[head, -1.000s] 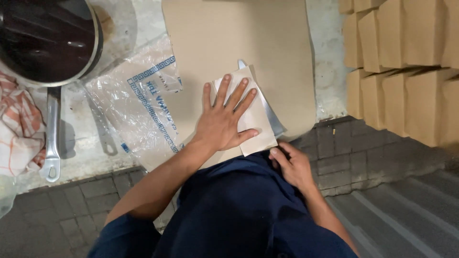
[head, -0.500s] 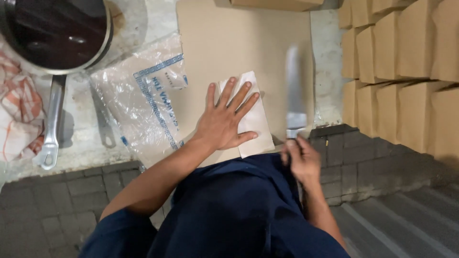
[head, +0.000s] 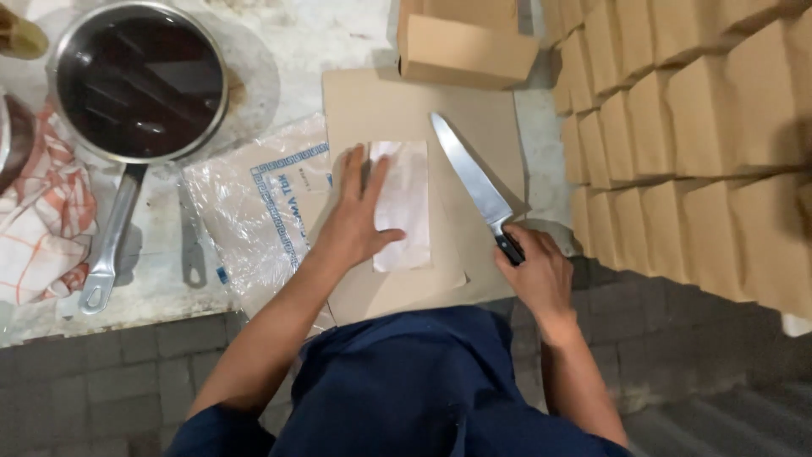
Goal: Folding flat cardboard into boxes and stacking them in a bakery production area.
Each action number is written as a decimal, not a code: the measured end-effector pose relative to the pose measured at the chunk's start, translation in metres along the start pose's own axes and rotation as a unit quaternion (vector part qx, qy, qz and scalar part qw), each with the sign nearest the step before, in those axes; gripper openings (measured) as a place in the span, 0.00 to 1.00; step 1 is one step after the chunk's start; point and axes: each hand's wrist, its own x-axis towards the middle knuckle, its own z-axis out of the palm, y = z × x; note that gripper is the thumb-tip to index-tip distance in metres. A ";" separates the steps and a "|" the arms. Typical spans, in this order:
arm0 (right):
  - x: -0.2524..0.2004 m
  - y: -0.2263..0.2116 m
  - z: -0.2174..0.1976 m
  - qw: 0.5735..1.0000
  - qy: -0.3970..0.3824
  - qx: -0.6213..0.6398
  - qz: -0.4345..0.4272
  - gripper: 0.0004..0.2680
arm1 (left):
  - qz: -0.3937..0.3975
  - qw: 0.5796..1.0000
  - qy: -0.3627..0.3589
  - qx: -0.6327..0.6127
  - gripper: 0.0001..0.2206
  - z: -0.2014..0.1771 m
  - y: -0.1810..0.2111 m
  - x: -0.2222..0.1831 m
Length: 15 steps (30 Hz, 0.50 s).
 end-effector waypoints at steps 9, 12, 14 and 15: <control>0.076 -0.011 -0.019 0.992 -0.009 0.020 -0.121 0.17 | -0.138 0.989 0.059 0.008 0.36 -0.003 -0.023 -0.022; 0.128 -0.034 -0.031 0.975 0.132 0.009 -0.176 0.17 | -0.161 0.980 0.065 0.102 0.48 -0.003 -0.003 -0.035; 0.164 -0.062 -0.043 0.975 0.114 0.011 -0.190 0.22 | -0.150 0.974 0.102 0.138 0.50 0.027 -0.012 -0.036; 0.184 -0.078 -0.049 0.973 0.101 0.014 -0.206 0.28 | -0.137 0.965 0.141 0.176 0.52 0.040 -0.019 -0.035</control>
